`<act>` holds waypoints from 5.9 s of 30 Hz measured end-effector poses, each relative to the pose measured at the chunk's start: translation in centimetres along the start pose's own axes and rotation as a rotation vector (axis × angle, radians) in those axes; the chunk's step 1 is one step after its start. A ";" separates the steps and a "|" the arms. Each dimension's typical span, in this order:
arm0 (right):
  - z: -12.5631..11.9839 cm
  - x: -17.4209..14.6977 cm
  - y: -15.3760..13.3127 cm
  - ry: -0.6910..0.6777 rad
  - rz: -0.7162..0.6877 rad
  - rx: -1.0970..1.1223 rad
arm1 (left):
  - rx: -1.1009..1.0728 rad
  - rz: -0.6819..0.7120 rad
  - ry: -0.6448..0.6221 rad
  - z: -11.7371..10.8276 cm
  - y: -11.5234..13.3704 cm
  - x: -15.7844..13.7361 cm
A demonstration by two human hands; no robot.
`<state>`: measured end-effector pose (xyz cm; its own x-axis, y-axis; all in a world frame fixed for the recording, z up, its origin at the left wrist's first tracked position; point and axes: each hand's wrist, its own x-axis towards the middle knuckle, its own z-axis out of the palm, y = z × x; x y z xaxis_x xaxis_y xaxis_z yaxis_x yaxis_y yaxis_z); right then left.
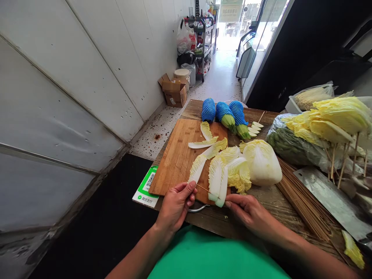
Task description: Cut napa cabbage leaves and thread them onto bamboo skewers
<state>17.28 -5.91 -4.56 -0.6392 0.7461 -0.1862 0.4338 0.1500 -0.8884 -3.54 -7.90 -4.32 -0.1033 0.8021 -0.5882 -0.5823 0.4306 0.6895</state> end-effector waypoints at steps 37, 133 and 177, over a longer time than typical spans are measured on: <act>0.1 0.1 -0.4 0.005 -0.047 0.027 | 0.110 -0.035 -0.165 0.8 -1.1 -0.4; -0.2 0.1 0.0 0.048 -0.139 -0.167 | -0.176 -0.093 0.005 -1.2 0.7 -0.5; -0.4 -0.6 -0.7 0.006 -0.080 -0.225 | 0.111 0.000 -0.126 -1.2 0.0 -0.7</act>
<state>17.58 -6.18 -3.63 -0.6742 0.7295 -0.1156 0.5126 0.3494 -0.7843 -4.47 -8.97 -4.41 0.0023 0.8447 -0.5352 -0.4891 0.4677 0.7362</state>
